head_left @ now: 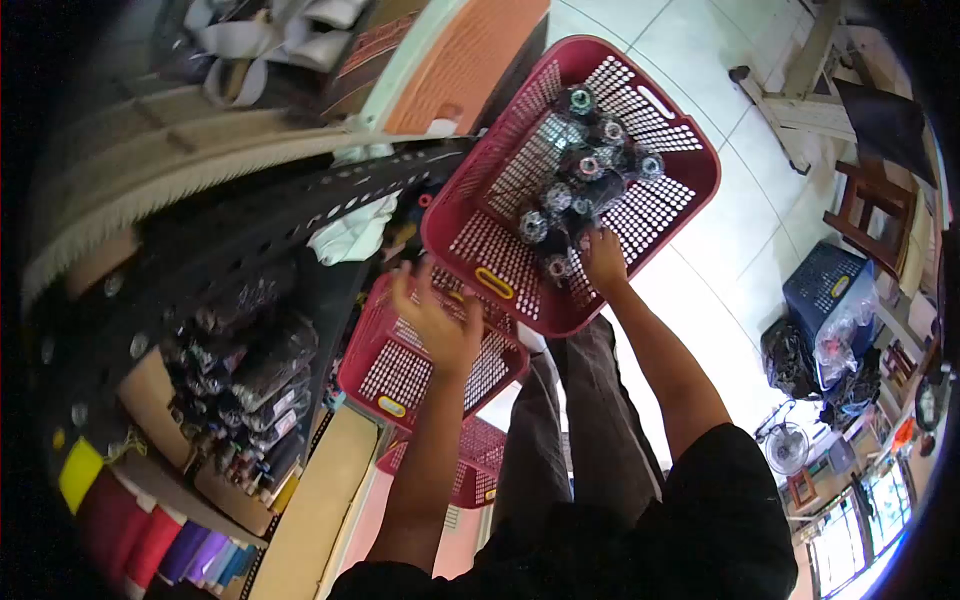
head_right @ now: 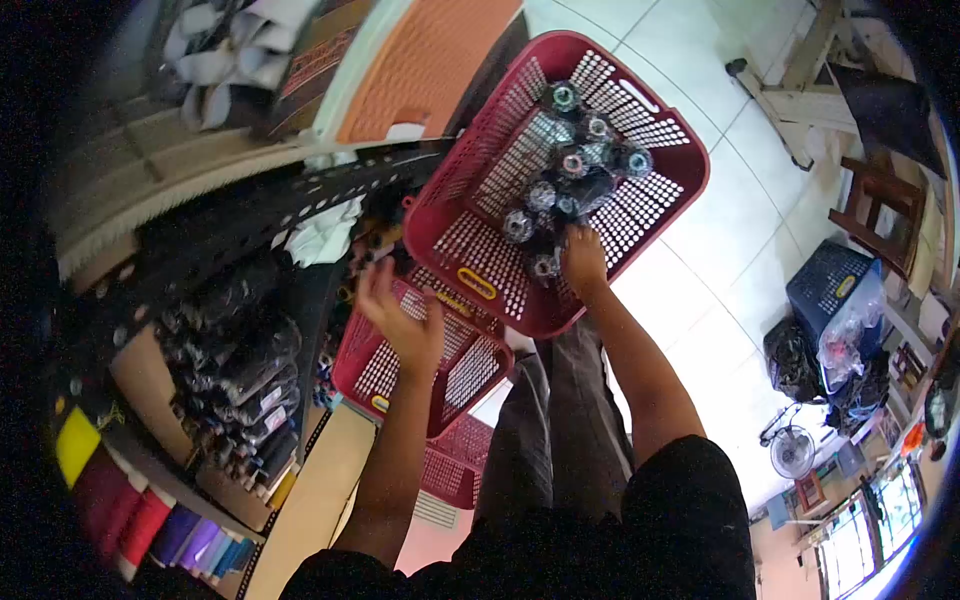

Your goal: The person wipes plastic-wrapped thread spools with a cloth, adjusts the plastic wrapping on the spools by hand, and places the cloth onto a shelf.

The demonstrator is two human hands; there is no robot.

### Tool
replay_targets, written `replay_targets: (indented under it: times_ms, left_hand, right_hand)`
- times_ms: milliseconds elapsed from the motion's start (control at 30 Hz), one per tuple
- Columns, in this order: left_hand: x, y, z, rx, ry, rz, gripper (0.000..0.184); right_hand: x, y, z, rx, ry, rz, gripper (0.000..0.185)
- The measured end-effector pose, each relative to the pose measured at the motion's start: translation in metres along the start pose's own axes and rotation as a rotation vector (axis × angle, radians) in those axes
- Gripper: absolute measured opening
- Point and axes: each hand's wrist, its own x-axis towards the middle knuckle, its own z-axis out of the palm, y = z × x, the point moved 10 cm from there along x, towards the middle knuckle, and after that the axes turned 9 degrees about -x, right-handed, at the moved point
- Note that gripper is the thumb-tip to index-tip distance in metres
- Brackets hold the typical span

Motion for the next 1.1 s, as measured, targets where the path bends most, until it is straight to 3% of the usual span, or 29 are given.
replay_targets:
  times_ms: [67, 100, 167, 267, 400, 500, 567, 633, 700, 800, 900, 967, 1000, 1033, 1067, 1100]
  left_hand:
    - [-0.012, 0.001, 0.053, -0.096, -0.217, 0.008, 0.058]
    - [-0.013, 0.001, 0.068, -0.102, -0.225, 0.009, 0.058]
    - [-0.022, 0.008, 0.116, -0.128, -0.495, 0.122, 0.059]
    - [-0.025, -0.018, 0.167, -0.177, -0.668, 0.054, 0.056]
    - [-0.014, -0.073, 0.216, -0.249, -0.736, -0.106, 0.053]
    - [-0.014, -0.105, 0.232, -0.307, -0.721, -0.282, 0.053]
    - [-0.016, -0.111, 0.235, -0.283, -0.713, -0.257, 0.054]
    - [-0.036, -0.117, 0.240, -0.277, -0.813, -0.342, 0.055]
    - [-0.050, -0.118, 0.233, -0.296, -0.801, -0.323, 0.057]
    - [-0.070, -0.137, 0.214, -0.457, -0.707, -0.638, 0.054]
    - [-0.080, -0.160, 0.190, -0.538, -0.461, -0.596, 0.048]
    - [-0.060, -0.152, 0.160, -0.525, -0.397, -0.659, 0.041]
    - [-0.059, -0.155, 0.152, -0.564, -0.373, -0.625, 0.039]
    - [-0.059, -0.163, 0.147, -0.606, -0.353, -0.581, 0.037]
    - [-0.064, -0.167, 0.144, -0.473, -0.387, -0.531, 0.038]
    - [-0.075, -0.149, 0.145, -0.886, -0.497, -0.636, 0.040]
  right_hand:
    - [0.034, 0.010, -0.010, 0.001, 0.018, 0.050, 0.053]
    - [0.054, 0.013, -0.022, -0.025, 0.029, 0.059, 0.053]
    - [0.103, 0.025, -0.025, -0.088, 0.105, 0.030, 0.052]
    - [0.170, 0.032, -0.043, -0.104, 0.109, 0.100, 0.050]
    - [0.240, 0.026, -0.054, -0.144, 0.098, 0.141, 0.050]
    - [0.270, 0.036, -0.030, -0.288, 0.090, 0.190, 0.039]
    - [0.281, 0.038, -0.025, -0.345, 0.104, 0.194, 0.028]
    - [0.289, 0.038, -0.016, -0.457, 0.114, 0.174, 0.028]
    - [0.278, 0.028, -0.015, -0.466, 0.138, 0.093, 0.029]
    - [0.222, -0.024, -0.052, -0.391, 0.302, -0.208, 0.032]
    - [0.138, -0.069, -0.074, -0.215, 0.265, -0.467, 0.040]
    - [0.071, -0.106, -0.090, -0.075, 0.061, -0.642, 0.045]
    - [0.037, -0.117, -0.089, -0.005, -0.155, -0.651, 0.041]
    - [-0.001, -0.151, -0.140, 0.127, 0.040, -0.848, 0.033]
    - [-0.035, -0.168, -0.151, 0.232, -0.130, -0.922, 0.033]
    - [-0.062, -0.184, -0.156, 0.325, -0.307, -0.978, 0.034]
